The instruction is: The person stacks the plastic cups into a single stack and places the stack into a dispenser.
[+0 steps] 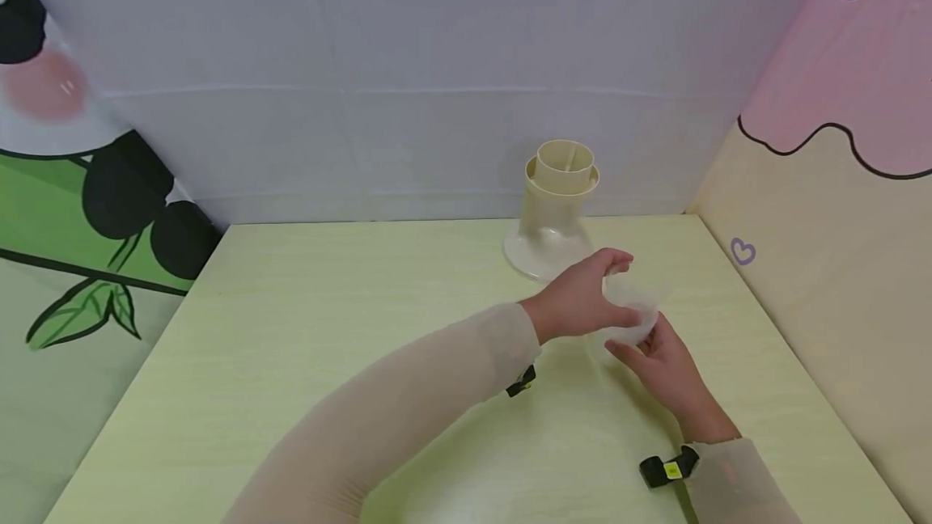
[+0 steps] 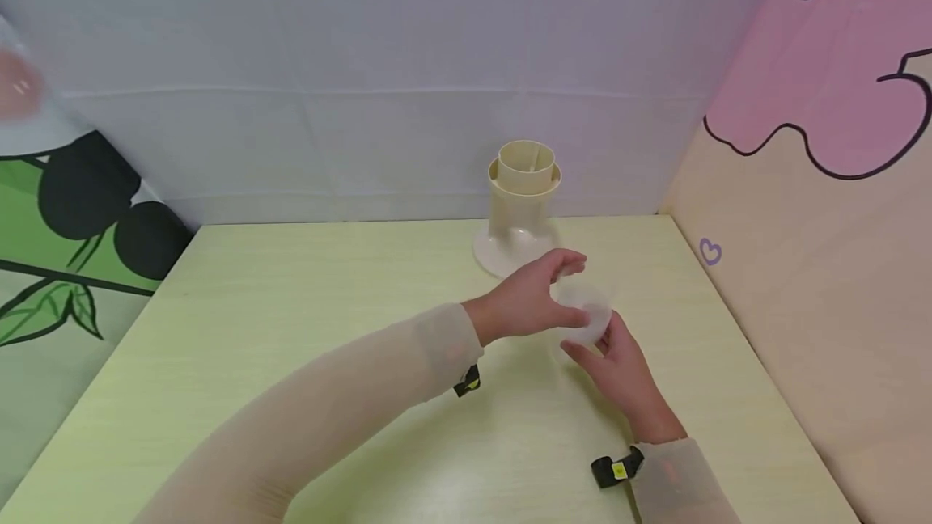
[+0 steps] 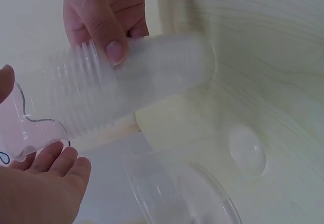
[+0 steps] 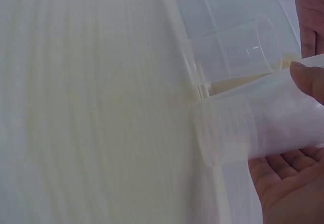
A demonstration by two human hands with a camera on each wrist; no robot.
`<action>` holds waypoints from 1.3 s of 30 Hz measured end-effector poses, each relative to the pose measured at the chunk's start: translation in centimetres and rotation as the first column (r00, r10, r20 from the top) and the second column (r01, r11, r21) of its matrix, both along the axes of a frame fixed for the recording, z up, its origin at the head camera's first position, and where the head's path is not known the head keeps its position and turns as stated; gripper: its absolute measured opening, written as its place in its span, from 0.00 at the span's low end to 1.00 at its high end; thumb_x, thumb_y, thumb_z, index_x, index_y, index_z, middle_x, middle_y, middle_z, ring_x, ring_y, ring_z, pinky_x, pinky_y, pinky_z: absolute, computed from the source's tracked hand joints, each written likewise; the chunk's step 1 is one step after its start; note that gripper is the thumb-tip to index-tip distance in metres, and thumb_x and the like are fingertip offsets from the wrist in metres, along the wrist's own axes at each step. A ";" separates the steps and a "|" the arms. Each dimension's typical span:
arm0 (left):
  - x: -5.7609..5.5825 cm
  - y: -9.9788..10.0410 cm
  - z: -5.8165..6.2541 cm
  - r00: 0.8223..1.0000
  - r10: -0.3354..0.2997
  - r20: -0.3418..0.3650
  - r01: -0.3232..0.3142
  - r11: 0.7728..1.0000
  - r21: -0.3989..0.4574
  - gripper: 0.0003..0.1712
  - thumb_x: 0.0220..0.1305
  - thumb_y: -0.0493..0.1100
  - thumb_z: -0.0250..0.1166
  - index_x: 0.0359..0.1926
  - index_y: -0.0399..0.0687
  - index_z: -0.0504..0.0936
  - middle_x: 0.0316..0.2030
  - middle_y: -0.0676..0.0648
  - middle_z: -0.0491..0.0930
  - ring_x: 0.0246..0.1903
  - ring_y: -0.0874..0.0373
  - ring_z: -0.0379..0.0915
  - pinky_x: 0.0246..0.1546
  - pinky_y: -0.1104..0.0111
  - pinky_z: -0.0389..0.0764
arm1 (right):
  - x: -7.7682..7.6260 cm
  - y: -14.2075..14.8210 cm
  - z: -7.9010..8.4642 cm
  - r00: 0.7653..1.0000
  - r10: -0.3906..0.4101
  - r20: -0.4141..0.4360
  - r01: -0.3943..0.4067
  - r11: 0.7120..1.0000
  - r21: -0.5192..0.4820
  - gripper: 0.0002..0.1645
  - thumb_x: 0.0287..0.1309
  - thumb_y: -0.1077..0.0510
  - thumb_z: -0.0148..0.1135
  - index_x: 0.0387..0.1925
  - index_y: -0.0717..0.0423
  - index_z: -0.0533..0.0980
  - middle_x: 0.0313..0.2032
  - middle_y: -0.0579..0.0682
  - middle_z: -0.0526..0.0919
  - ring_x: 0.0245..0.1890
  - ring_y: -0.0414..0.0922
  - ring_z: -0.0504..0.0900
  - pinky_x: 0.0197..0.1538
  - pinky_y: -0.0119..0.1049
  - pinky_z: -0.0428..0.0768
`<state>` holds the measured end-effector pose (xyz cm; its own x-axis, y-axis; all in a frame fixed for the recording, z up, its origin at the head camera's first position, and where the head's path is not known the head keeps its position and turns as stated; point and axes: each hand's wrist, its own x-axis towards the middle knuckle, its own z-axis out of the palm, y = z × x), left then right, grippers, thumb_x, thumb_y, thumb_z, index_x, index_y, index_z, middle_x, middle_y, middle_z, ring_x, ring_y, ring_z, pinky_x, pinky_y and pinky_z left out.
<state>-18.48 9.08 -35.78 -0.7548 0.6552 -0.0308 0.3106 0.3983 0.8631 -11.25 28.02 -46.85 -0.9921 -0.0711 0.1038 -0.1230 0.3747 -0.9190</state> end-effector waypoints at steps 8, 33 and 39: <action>0.2 0.0 -1.0 1.000 -0.005 0.007 0.005 1.000 -0.006 0.50 0.59 0.47 0.79 0.77 0.55 0.62 0.73 0.59 0.65 0.71 0.67 0.60 0.66 0.71 0.68 | -0.2 0.0 -0.1 1.000 -0.001 0.003 0.001 0.999 -0.032 0.44 0.70 0.56 0.67 0.76 0.62 0.53 0.70 0.60 0.66 0.69 0.58 0.68 0.57 0.20 0.74; 0.3 -2.1 -1.2 0.998 0.030 0.048 -0.034 0.994 0.100 0.45 0.61 0.45 0.78 0.75 0.55 0.65 0.69 0.60 0.70 0.69 0.64 0.64 0.68 0.70 0.67 | -0.3 0.0 0.0 0.999 -0.014 0.033 0.016 0.999 -0.046 0.43 0.68 0.55 0.69 0.74 0.63 0.55 0.68 0.61 0.67 0.68 0.59 0.69 0.57 0.19 0.73; 0.2 -3.5 -0.8 0.996 0.081 0.042 -0.085 0.990 0.111 0.45 0.61 0.45 0.78 0.75 0.55 0.65 0.68 0.59 0.72 0.68 0.60 0.66 0.68 0.68 0.68 | -0.4 0.0 -0.2 0.999 -0.023 0.045 0.024 0.999 -0.030 0.45 0.68 0.55 0.70 0.75 0.62 0.54 0.70 0.62 0.66 0.69 0.60 0.68 0.57 0.18 0.71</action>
<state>-18.26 5.61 -36.61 -0.8065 0.5911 0.0103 0.2469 0.3210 0.9143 -11.64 28.05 -47.00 -0.9971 -0.0451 0.0609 -0.0729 0.3486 -0.9344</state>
